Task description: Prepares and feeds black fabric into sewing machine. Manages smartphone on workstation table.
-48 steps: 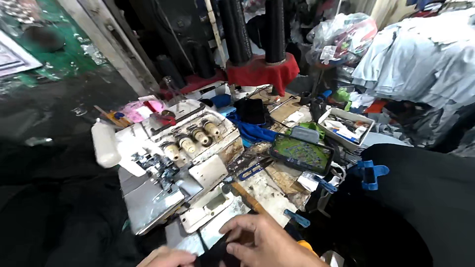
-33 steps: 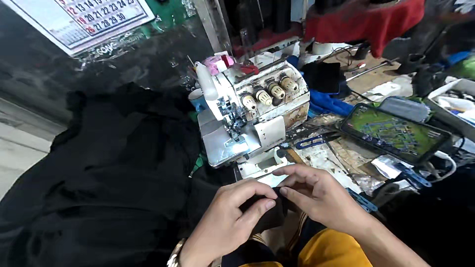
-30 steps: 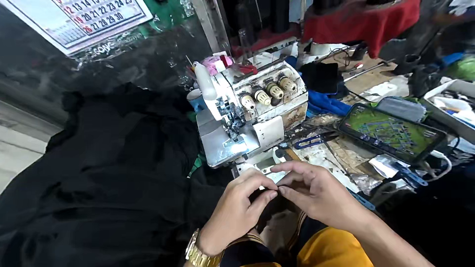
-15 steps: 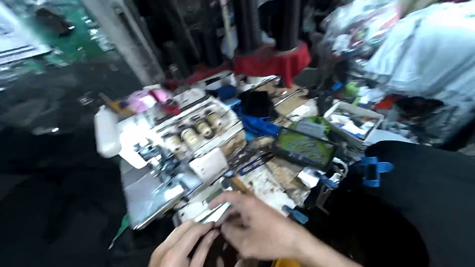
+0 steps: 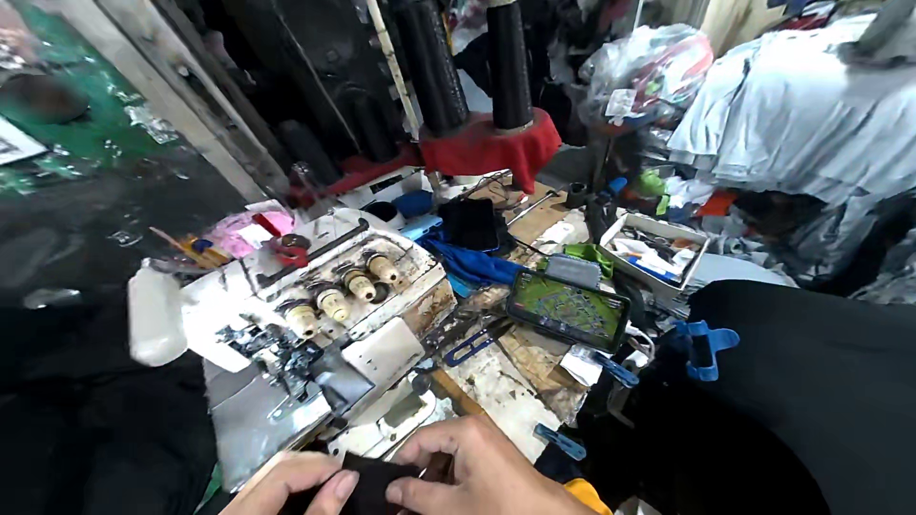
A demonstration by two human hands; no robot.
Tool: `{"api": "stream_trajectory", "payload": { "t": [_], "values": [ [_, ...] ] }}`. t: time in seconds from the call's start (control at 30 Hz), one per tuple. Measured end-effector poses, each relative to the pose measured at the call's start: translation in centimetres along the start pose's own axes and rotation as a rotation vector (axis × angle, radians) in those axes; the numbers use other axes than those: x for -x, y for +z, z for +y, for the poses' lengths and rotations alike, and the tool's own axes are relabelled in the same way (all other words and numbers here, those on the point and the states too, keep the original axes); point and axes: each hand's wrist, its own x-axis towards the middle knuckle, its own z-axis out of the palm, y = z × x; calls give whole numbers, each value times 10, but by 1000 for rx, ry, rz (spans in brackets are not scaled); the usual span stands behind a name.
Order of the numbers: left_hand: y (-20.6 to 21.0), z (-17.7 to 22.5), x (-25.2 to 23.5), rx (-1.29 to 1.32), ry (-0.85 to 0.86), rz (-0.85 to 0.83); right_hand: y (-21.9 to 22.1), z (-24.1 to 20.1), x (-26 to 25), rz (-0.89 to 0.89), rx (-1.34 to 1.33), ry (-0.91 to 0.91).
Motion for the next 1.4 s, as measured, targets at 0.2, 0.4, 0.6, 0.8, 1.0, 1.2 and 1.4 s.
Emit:
{"api": "stream_trajectory", "payload": {
  "t": [0.2,0.4,0.6,0.8,1.0,1.2,1.4],
  "values": [
    [-1,-5,2,12,-95,134,2,-8,-7,71,-62,18],
    [-4,-4,9,103,-160,205,10,-11,-13,102,-37,24],
    [-5,0,11,99,-177,226,12,-17,-12,88,-13,26],
    [-11,4,13,159,-173,217,12,-19,-10,89,-15,-4],
    [-10,2,16,66,-234,206,15,-14,-18,35,-15,-16],
    [-37,2,-14,-338,-184,335,26,-29,-51,56,-120,68],
    [-35,-37,-40,-732,-271,208,46,-6,-77,148,-310,312]
  ]
}}
